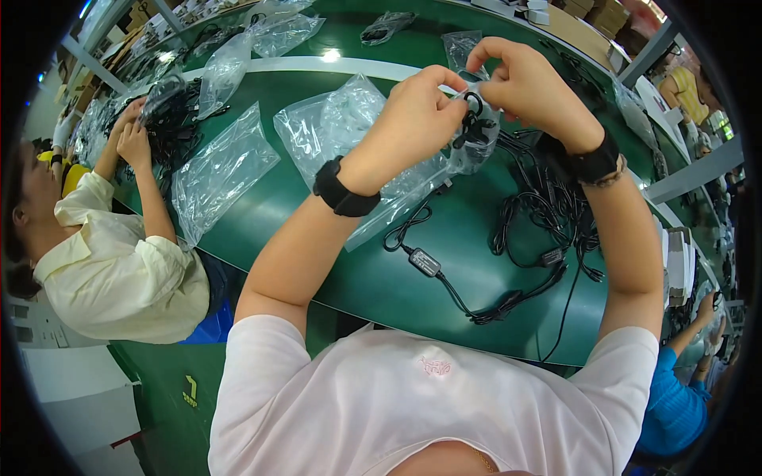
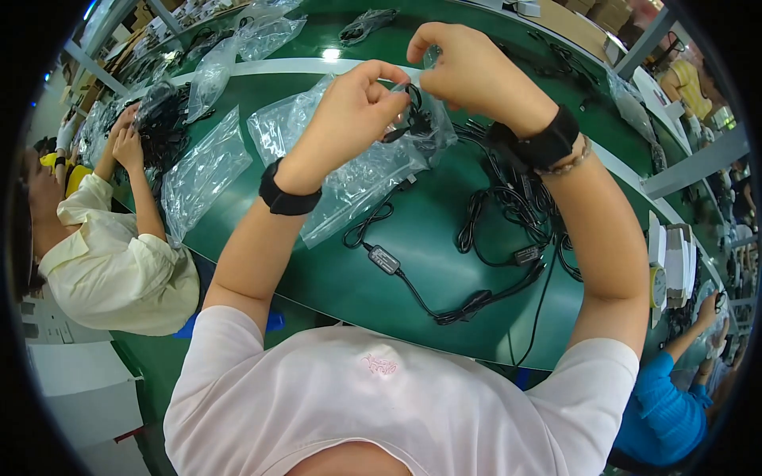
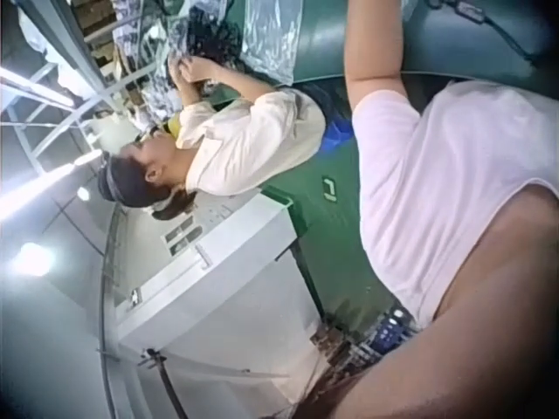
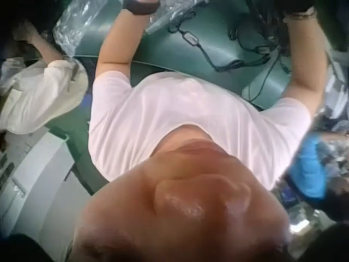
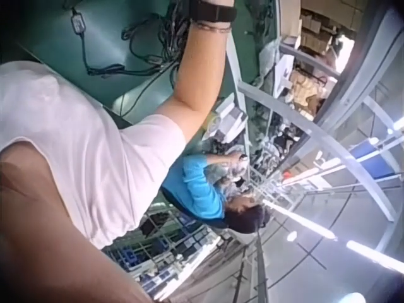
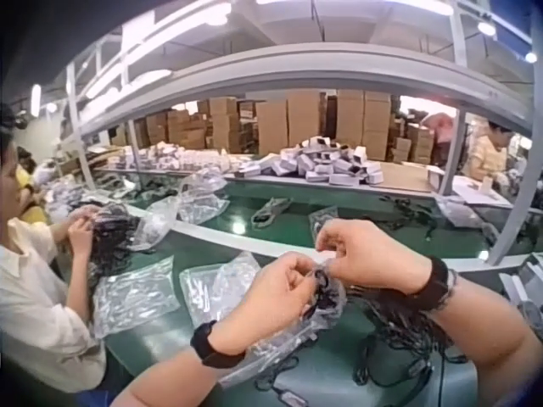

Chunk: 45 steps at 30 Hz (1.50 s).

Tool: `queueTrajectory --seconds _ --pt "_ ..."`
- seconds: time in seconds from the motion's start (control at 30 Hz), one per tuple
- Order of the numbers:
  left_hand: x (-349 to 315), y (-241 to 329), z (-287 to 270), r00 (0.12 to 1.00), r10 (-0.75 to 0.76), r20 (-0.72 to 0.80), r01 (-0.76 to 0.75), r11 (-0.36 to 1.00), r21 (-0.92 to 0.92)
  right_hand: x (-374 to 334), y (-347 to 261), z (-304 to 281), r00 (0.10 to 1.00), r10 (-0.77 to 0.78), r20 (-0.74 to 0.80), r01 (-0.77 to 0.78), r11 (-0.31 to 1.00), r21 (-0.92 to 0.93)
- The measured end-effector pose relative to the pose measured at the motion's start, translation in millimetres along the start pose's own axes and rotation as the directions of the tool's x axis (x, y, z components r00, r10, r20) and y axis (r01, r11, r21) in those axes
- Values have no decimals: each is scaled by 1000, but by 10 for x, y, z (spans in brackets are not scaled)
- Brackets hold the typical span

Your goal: The person packages power cables by hand, picking up a cable, placing it into a plastic bag, and setting the bagged cable onto the table.

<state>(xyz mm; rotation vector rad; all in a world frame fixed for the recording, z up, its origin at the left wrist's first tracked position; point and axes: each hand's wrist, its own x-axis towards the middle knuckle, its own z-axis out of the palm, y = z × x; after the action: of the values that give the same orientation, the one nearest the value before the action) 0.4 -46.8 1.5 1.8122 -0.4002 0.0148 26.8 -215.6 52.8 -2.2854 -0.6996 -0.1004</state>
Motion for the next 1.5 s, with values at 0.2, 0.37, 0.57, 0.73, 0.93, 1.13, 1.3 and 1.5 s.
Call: queueTrajectory --seconds 0.2,0.37,0.57,0.73,0.93,1.13,1.3,1.5 --pt "41 320 -270 993 26 117 -69 920 385 -147 -373 -346 892 240 382 -92 925 -368" --pt "158 618 -536 960 0 280 29 994 -101 -128 -769 -649 921 267 285 -267 963 -40" --pt "41 706 -382 985 43 169 6 961 -276 -15 -742 -633 891 -324 317 277 943 186" --pt "-187 357 -402 966 235 -103 -253 939 -231 267 -449 -946 938 332 -105 -337 941 -40" --pt "-329 -434 -170 821 536 -199 -404 791 460 1023 1348 -1561 735 -468 -491 -78 661 -746" --pt "-424 -659 -560 811 503 -299 -252 761 599 1114 1677 -516 961 165 -221 -173 985 -18" --pt "-367 -578 -500 777 580 -247 -341 717 608 991 3137 -448 893 241 -381 -402 807 -432" --pt "-414 -575 -610 772 583 -254 -329 708 625 1088 3244 -374 903 359 -234 -416 606 -678"
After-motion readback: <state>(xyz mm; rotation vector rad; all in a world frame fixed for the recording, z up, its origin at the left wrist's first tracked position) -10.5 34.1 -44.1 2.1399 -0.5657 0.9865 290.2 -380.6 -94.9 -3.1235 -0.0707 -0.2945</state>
